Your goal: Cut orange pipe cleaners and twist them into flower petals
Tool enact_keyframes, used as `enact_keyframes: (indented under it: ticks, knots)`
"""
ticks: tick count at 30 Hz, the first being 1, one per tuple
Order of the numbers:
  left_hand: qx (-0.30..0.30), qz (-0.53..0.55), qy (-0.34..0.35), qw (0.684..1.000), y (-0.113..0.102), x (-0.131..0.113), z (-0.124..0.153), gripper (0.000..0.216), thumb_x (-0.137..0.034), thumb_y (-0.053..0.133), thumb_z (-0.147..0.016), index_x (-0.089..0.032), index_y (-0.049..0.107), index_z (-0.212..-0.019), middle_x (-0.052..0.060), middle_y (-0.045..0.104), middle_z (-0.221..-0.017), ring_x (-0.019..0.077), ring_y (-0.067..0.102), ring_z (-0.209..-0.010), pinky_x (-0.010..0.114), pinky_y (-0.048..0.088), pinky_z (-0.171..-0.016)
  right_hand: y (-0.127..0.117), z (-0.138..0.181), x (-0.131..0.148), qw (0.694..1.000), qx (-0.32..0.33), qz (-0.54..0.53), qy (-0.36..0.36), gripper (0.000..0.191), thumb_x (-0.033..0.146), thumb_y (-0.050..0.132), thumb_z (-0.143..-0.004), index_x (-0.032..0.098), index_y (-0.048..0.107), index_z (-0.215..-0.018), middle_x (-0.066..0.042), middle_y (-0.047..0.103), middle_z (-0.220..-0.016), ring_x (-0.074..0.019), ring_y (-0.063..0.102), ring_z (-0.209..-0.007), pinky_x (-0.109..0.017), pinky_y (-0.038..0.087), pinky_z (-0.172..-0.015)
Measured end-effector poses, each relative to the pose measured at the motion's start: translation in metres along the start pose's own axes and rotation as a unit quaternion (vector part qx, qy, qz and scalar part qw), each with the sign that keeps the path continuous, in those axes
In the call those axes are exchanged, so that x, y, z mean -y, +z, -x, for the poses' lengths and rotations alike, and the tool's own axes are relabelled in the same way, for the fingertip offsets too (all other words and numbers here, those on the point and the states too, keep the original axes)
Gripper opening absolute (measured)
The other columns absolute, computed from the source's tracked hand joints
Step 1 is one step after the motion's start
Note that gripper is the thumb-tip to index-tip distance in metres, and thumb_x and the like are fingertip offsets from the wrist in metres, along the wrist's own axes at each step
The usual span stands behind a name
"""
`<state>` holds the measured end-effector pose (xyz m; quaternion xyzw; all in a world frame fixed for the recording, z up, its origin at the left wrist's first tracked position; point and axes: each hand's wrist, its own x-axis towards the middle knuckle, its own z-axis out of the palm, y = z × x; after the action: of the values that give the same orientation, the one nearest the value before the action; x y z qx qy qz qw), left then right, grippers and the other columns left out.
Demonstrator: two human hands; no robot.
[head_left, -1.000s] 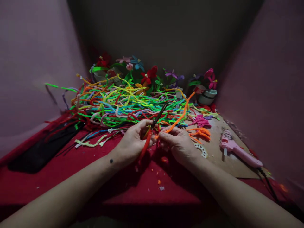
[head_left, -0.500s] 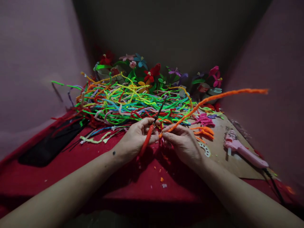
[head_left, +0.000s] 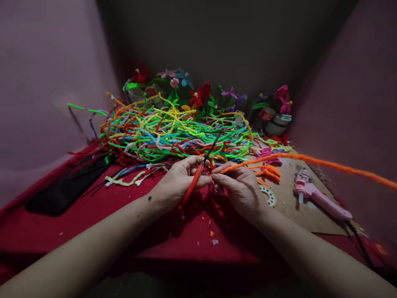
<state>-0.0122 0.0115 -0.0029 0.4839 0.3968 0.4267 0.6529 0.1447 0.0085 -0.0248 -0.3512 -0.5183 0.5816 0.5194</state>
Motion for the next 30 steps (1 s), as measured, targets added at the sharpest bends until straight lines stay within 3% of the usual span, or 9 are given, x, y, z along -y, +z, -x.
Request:
enact_keyframes:
  ticks: [4, 15, 22, 30]
  knots:
    - [-0.010, 0.008, 0.027, 1.000, 0.004, -0.001, 0.001, 0.045, -0.015, 0.076, -0.055, -0.016, 0.051, -0.093, -0.002, 0.062, -0.085, 0.0090, 0.060, -0.071, 0.020, 0.048, -0.068, 0.001, -0.002, 0.003, 0.998, 0.008, -0.038, 0.046, 0.008, 0.023, 0.068, -0.068, 0.016, 0.066, -0.071, 0.003, 0.054, -0.053, -0.0072, 0.043, -0.044, -0.022, 0.032, -0.044]
    - [0.008, 0.006, 0.017, 1.000, 0.003, -0.010, 0.009, 0.044, -0.012, 0.073, -0.059, -0.016, 0.052, -0.099, -0.005, 0.057, -0.069, 0.0052, 0.054, -0.060, 0.015, 0.042, -0.057, 0.000, -0.005, 0.009, 0.980, 0.025, -0.155, 0.122, 0.011, 0.019, 0.071, -0.063, 0.015, 0.064, -0.071, 0.001, 0.061, -0.060, -0.0070, 0.051, -0.046, -0.018, 0.036, -0.041]
    - [0.004, 0.005, 0.014, 1.000, 0.000, -0.009, 0.006, 0.043, -0.013, 0.073, -0.060, -0.016, 0.053, -0.098, -0.005, 0.056, -0.068, 0.0049, 0.053, -0.058, 0.015, 0.042, -0.056, 0.001, -0.004, 0.011, 0.985, 0.025, -0.144, 0.093, 0.010, 0.014, 0.070, -0.062, 0.015, 0.063, -0.069, 0.002, 0.059, -0.056, -0.0064, 0.049, -0.044, -0.018, 0.037, -0.042]
    - [-0.062, -0.057, 0.074, 0.994, 0.000, -0.010, 0.004, 0.052, -0.015, 0.078, -0.051, -0.016, 0.050, -0.095, -0.005, 0.060, -0.069, 0.0086, 0.057, -0.065, 0.018, 0.046, -0.064, -0.001, -0.009, 0.012, 0.979, -0.058, -0.176, 0.088, 0.017, 0.009, 0.070, -0.056, 0.016, 0.060, -0.067, 0.004, 0.058, -0.056, -0.0081, 0.053, -0.046, -0.020, 0.042, -0.046]
